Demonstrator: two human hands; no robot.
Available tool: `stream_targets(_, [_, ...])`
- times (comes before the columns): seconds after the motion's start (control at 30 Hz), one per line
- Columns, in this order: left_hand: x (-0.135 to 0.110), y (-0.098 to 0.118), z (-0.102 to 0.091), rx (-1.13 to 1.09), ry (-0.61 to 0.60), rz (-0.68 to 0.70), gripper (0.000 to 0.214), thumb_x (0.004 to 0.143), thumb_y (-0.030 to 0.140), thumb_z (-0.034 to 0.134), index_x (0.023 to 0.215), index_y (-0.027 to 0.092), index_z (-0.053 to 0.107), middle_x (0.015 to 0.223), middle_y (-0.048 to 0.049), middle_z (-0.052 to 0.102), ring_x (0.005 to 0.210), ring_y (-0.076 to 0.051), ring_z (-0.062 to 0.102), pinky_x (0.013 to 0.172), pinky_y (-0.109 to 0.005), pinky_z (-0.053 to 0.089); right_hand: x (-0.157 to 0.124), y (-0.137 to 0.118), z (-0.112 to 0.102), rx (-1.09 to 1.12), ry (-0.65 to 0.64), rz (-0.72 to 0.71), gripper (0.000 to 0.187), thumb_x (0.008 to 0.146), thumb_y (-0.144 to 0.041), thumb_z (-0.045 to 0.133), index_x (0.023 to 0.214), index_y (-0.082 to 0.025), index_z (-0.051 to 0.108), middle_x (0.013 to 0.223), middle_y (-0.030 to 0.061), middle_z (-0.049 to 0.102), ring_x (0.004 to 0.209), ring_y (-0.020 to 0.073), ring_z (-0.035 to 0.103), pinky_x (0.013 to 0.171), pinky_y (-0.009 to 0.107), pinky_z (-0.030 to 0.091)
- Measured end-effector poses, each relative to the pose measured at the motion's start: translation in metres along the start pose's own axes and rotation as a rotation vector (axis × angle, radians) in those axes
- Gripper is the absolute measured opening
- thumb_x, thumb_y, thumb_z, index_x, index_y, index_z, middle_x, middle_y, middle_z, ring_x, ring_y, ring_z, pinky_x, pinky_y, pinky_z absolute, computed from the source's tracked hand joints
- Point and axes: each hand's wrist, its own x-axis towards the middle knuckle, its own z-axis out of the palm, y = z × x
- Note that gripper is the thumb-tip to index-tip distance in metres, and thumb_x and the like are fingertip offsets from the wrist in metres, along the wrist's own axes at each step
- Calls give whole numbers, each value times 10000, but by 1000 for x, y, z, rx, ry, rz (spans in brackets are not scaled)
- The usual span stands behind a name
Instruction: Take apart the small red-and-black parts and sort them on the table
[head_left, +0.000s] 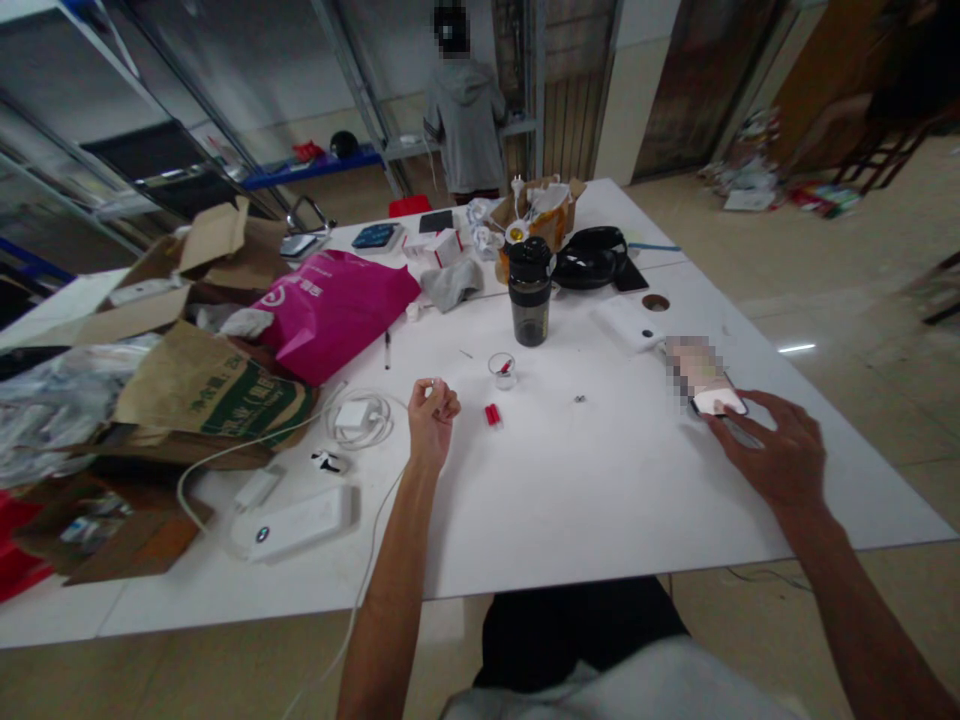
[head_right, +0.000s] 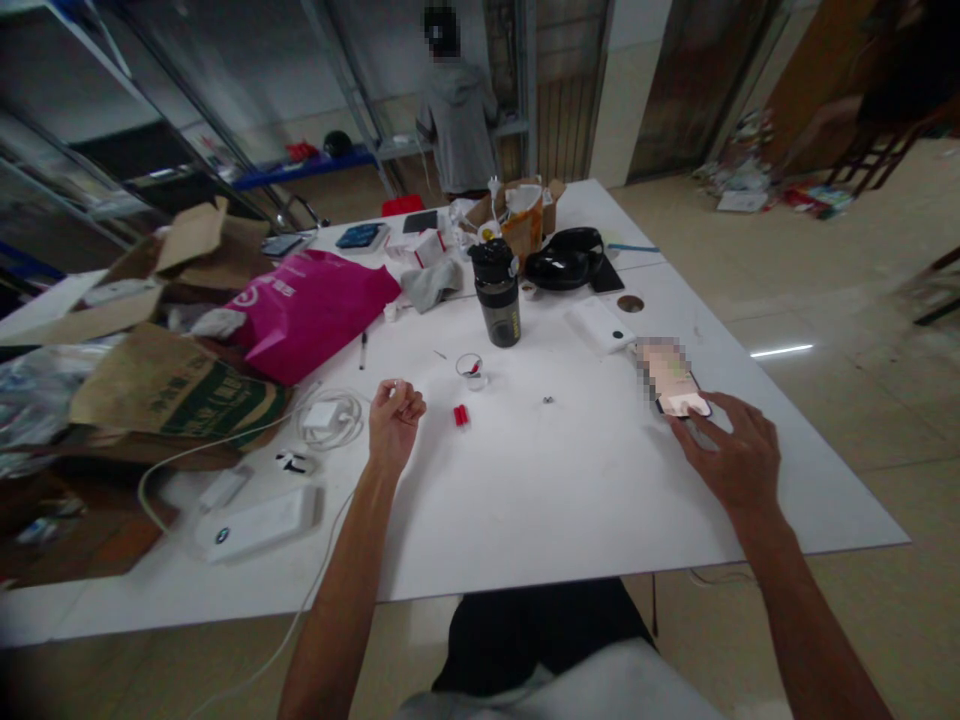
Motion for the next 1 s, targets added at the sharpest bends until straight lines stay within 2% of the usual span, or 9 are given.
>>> stream_targets(0.07, [0,-1,0,25,-27,-12,480,866,349,1083,993,225,637,723,95,469,589,-68,389,583,-187,355,-1,3,2,-22,29,-40,190,1055,-462,839,1103,-281,867,1396,113,856,1225,328,785,1057,496,545])
stream_targets(0.13, [1,-1,1,28,-61,-30,434,917,428,1044,1073,211,703,715,87,495,597,-82,399,585,-197,373,-1,5,3,-51,60,-86,187,1047,-451,862,1116,-277,871,1400,112,862,1203,318,795,1041,483,549])
stream_targets(0.2, [2,0,2,19,-77,-62,381,1025,504,932,1139,188,752,702,70,511,600,-100,407,586,-213,395,-2,6,4,-73,72,-117,194,1043,-448,876,1132,-275,872,1405,113,864,1201,315,802,1028,474,554])
stream_targets(0.3, [3,1,2,12,-57,-128,303,1122,465,790,1092,165,766,692,48,522,590,-110,413,579,-227,394,-3,7,4,-72,49,-101,188,1048,-440,871,1146,-281,872,1425,110,863,1230,330,809,1043,490,568])
stream_targets(0.43, [2,-1,3,19,-67,-155,304,1106,428,795,962,175,710,683,44,501,597,-107,422,578,-224,381,-3,6,4,-51,40,-53,201,1045,-454,873,1118,-266,882,1414,123,871,1228,344,818,1056,505,580])
stream_targets(0.57, [-1,-4,4,43,-111,-87,415,982,484,965,963,199,664,706,61,494,623,-99,431,597,-214,381,-2,6,4,-78,31,-46,235,1038,-474,883,1115,-252,899,1389,135,884,1208,339,823,1049,487,572])
stream_targets(0.73, [-6,-6,9,93,-72,-28,544,855,456,1087,1042,246,622,721,96,464,627,-89,419,608,-203,338,-2,8,3,-65,22,-54,204,1037,-432,876,1120,-247,904,1389,142,885,1212,331,826,1073,476,557])
stream_targets(0.9, [-16,-6,21,233,-145,19,485,936,532,1023,1149,244,697,747,79,477,672,-113,446,650,-244,358,-2,10,4,-138,67,-132,206,1014,-423,918,1126,-250,907,1383,123,895,1192,301,840,1066,426,561])
stream_targets(1.0, [-23,-8,30,271,-229,28,486,1069,671,849,1147,205,735,752,27,565,702,-146,478,675,-288,379,-1,10,3,-145,85,-149,214,997,-416,945,1125,-247,914,1366,120,900,1180,294,849,1060,414,575])
